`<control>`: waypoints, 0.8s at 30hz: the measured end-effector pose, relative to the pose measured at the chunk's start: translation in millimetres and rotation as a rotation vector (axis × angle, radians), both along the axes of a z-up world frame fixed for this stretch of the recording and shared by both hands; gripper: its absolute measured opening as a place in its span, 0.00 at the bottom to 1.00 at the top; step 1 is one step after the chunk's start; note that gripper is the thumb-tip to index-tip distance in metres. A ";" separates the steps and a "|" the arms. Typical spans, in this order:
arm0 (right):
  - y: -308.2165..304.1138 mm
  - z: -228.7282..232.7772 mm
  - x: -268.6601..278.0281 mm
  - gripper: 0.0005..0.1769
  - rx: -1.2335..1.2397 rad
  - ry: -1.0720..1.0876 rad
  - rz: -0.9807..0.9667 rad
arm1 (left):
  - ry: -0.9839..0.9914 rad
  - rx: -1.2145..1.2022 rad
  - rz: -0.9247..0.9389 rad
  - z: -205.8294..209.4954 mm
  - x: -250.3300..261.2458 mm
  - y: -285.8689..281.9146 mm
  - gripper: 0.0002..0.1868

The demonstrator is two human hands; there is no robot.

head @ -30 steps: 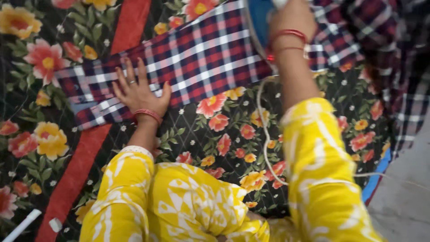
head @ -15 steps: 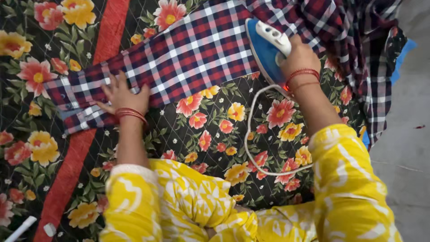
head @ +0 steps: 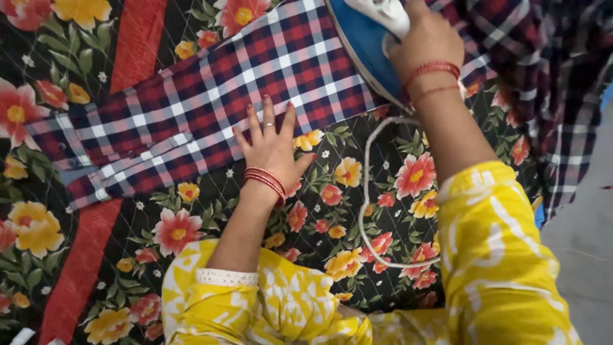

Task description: The person irons a red and blue plaid shirt laid out on a floral bedsheet. They use a blue and white electric iron, smoothing the fabric and adjusting the shirt's position as they work.

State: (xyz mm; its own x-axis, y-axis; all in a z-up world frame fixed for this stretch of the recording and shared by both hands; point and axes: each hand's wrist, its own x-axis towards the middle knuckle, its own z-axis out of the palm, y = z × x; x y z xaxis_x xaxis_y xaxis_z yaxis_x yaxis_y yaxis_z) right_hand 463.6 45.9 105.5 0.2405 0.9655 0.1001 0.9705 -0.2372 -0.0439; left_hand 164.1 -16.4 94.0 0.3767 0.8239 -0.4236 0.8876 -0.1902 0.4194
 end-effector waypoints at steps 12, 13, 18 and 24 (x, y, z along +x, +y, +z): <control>-22.6 27.6 -12.4 0.24 -0.107 0.112 0.007 | 0.027 -0.010 -0.066 -0.8 -14.0 -3.8 0.59; -36.7 31.4 -9.1 0.25 -0.158 0.114 -0.036 | 0.032 -0.021 -0.072 -1.9 -14.3 -5.2 0.59; -63.1 25.0 2.4 0.28 -0.147 0.003 -0.093 | 0.056 -0.104 -0.078 2.3 -6.8 0.0 0.61; -15.0 -11.3 -7.2 0.25 0.113 -0.047 -0.009 | 0.051 -0.093 -0.070 4.2 -4.0 -0.7 0.60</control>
